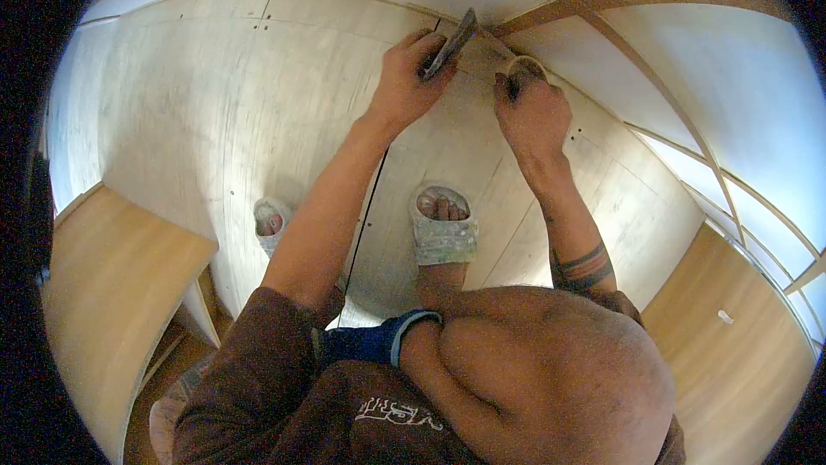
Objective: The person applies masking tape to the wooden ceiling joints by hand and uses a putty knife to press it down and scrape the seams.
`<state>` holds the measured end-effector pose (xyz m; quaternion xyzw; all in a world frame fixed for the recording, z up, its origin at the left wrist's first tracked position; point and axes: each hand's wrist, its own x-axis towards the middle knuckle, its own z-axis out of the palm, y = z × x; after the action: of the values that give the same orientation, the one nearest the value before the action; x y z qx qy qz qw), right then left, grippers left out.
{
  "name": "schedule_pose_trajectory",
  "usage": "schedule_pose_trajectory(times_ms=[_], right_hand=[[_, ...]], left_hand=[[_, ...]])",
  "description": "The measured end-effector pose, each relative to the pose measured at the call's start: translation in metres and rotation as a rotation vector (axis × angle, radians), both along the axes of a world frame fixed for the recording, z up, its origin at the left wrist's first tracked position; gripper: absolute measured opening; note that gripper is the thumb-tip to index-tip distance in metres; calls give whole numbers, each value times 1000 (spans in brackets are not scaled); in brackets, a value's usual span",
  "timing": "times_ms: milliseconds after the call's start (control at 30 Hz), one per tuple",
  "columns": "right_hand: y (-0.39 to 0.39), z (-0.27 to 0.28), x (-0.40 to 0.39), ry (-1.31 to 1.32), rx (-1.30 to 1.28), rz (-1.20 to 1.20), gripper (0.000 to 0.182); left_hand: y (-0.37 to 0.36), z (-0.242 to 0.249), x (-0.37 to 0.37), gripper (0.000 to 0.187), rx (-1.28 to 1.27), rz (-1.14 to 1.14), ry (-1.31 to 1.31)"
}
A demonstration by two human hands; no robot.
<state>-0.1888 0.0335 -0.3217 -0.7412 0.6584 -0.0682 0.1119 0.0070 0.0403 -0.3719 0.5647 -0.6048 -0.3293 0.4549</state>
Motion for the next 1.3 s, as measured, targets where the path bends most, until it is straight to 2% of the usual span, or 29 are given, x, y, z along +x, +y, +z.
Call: schedule_pose_trajectory(times_ms=[67,300,467,767,833,1033,1267,1300], right_hand=[[0,1,1,-4,46,-26,38],[1,1,0,-1,62,-55,39],[3,2,1,-22,36,-39,40],[4,2,0,-115,16,12,39],[1,8,2,-110,164,-4,32],[-1,14,3,-248,178,-7,35],[-4,17,4,-211,199,-23,35],[-7,18,0,-257,339,-38,35]], left_hand=[[-4,-2,-2,15,-28,-26,57],[-6,-4,-4,14,-58,-1,6],[-7,-6,-10,21,-143,-58,-165],[-7,7,-10,25,-53,-55,-154],[-7,6,-11,24,-69,-52,-158],[-7,7,-14,20,-71,-40,-151],[-8,2,-16,19,-74,-25,-145],[-8,2,-16,19,-74,-24,-143]])
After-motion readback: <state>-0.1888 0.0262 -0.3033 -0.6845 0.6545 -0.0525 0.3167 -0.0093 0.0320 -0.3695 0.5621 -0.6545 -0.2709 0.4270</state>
